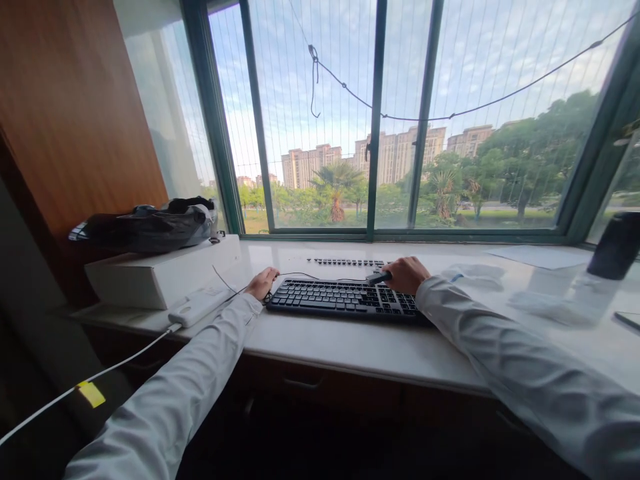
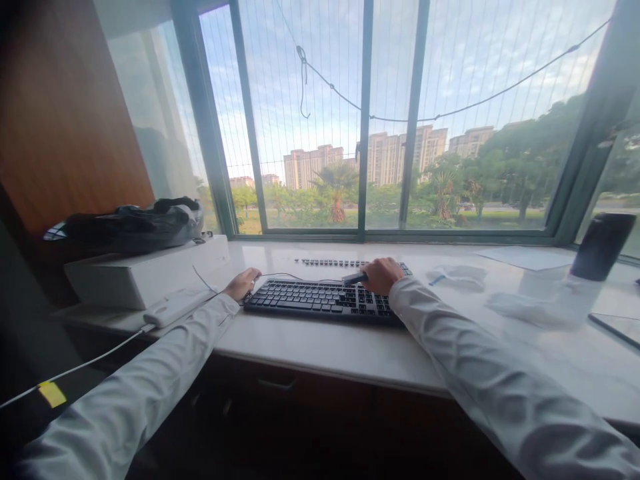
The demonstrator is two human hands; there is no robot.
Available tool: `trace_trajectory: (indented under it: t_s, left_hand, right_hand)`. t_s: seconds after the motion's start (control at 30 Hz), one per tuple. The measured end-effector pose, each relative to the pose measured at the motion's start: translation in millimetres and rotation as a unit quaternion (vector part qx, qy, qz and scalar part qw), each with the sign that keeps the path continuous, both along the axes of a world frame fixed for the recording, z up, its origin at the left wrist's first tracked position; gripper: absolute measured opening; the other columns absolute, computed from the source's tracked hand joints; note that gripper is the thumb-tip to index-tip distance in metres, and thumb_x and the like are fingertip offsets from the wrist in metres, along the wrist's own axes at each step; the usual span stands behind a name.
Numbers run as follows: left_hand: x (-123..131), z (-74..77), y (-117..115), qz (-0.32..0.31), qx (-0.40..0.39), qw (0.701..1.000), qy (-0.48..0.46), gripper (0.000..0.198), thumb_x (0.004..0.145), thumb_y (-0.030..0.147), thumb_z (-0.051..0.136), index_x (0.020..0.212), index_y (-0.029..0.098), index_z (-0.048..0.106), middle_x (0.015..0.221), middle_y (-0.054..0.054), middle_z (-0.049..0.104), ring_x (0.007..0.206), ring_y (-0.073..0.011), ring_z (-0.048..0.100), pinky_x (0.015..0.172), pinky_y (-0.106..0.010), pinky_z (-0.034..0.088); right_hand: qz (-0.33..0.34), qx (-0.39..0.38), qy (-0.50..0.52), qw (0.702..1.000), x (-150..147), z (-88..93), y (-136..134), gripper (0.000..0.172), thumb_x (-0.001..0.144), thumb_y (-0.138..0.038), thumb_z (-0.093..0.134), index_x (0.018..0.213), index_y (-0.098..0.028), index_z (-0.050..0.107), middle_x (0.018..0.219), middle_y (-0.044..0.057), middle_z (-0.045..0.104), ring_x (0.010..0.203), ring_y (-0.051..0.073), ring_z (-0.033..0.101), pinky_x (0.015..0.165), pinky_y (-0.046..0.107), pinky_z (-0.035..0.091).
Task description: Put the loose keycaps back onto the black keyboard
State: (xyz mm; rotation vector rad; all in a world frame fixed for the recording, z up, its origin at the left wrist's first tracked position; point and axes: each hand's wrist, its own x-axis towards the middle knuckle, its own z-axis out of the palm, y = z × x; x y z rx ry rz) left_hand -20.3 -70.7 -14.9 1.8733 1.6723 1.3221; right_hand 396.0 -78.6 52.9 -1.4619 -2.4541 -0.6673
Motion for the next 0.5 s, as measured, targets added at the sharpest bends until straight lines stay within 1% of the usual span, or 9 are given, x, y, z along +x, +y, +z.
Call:
trace_trajectory:
  t_s: [0.07,0.13,0.2,0.27,0.3,0.37,0.43,0.5]
  left_hand:
    - [0.5,0.8,-1.2,0.004,-0.010,1.000,0.000,0.046,0.082,0.054,0.035,0.085,0.014,0.057,0.061,0.001,0.050,0.046,-0.0101,0.041,0.046,-0.024,0.033]
    - [0.3,2.1,-2.9,0.012,-0.013,1.000,0.016,0.050,0.081,0.059,0.035,0.085,0.015,0.058,0.061,0.001,0.052,0.048,-0.0110,0.044,0.048,-0.024,0.035]
    - [-0.6,4.0,-5.0,0.021,-0.008,0.998,0.064,0.051,0.079,0.062,0.038,0.086,0.016,0.058,0.064,0.000,0.056,0.053,-0.0126,0.049,0.052,-0.024,0.039]
    - [-1.5,6.1,-7.1,0.048,0.014,0.992,0.120,0.048,0.076,0.063,0.044,0.088,0.018,0.059,0.075,-0.002,0.062,0.066,-0.0158,0.056,0.062,-0.026,0.043]
    - [-1.6,7.2,-8.0,0.064,0.029,0.987,0.142,0.047,0.074,0.062,0.047,0.089,0.019,0.060,0.082,-0.003,0.064,0.075,-0.0176,0.058,0.068,-0.027,0.044]
    - [-0.8,8.8,-9.7,0.098,0.045,0.979,0.172,0.045,0.071,0.060,0.053,0.091,0.021,0.061,0.091,-0.004,0.066,0.086,-0.0201,0.059,0.075,-0.028,0.044]
    - [1.6,9.8,-11.7,0.125,0.050,0.972,0.191,0.043,0.070,0.059,0.056,0.092,0.022,0.061,0.092,-0.005,0.067,0.088,-0.0211,0.060,0.076,-0.028,0.044]
    - [5.2,10.2,-14.0,0.141,0.055,0.967,0.207,0.043,0.070,0.059,0.056,0.092,0.023,0.061,0.091,-0.005,0.067,0.084,-0.0211,0.061,0.073,-0.028,0.046]
  right_hand:
    - [-0.035,0.018,0.012,0.999,31.3,-5.9,2.4,0.025,0.079,-0.033,0.047,0.085,-0.024,0.071,0.078,0.009,0.069,0.074,0.023,0.063,0.067,0.031,0.037]
    - [-0.074,0.037,0.039,0.996,56.4,-11.7,6.9,0.027,0.078,-0.033,0.048,0.091,-0.025,0.070,0.080,0.008,0.070,0.075,0.024,0.063,0.067,0.031,0.038]
    - [-0.110,0.050,0.069,0.990,73.4,-16.5,12.1,0.029,0.077,-0.034,0.048,0.095,-0.026,0.070,0.082,0.008,0.070,0.077,0.025,0.063,0.067,0.032,0.038]
    - [-0.129,0.050,0.090,0.986,81.8,-19.6,16.3,0.030,0.078,-0.035,0.047,0.096,-0.027,0.070,0.085,0.008,0.070,0.078,0.025,0.063,0.067,0.032,0.039]
    - [-0.127,0.044,0.093,0.987,83.1,-20.5,17.5,0.030,0.078,-0.034,0.046,0.095,-0.027,0.070,0.086,0.008,0.070,0.079,0.024,0.063,0.068,0.032,0.039]
    - [-0.105,0.021,0.087,0.990,81.7,-21.3,18.3,0.030,0.078,-0.033,0.045,0.093,-0.026,0.070,0.087,0.008,0.070,0.080,0.023,0.063,0.069,0.031,0.040]
    - [-0.069,-0.005,0.077,0.995,78.1,-21.0,17.5,0.028,0.078,-0.032,0.046,0.090,-0.025,0.071,0.087,0.008,0.069,0.081,0.022,0.063,0.070,0.030,0.039]
    - [-0.041,-0.020,0.079,0.996,75.0,-20.4,16.3,0.028,0.078,-0.032,0.047,0.091,-0.025,0.071,0.087,0.008,0.069,0.082,0.022,0.063,0.070,0.029,0.039]
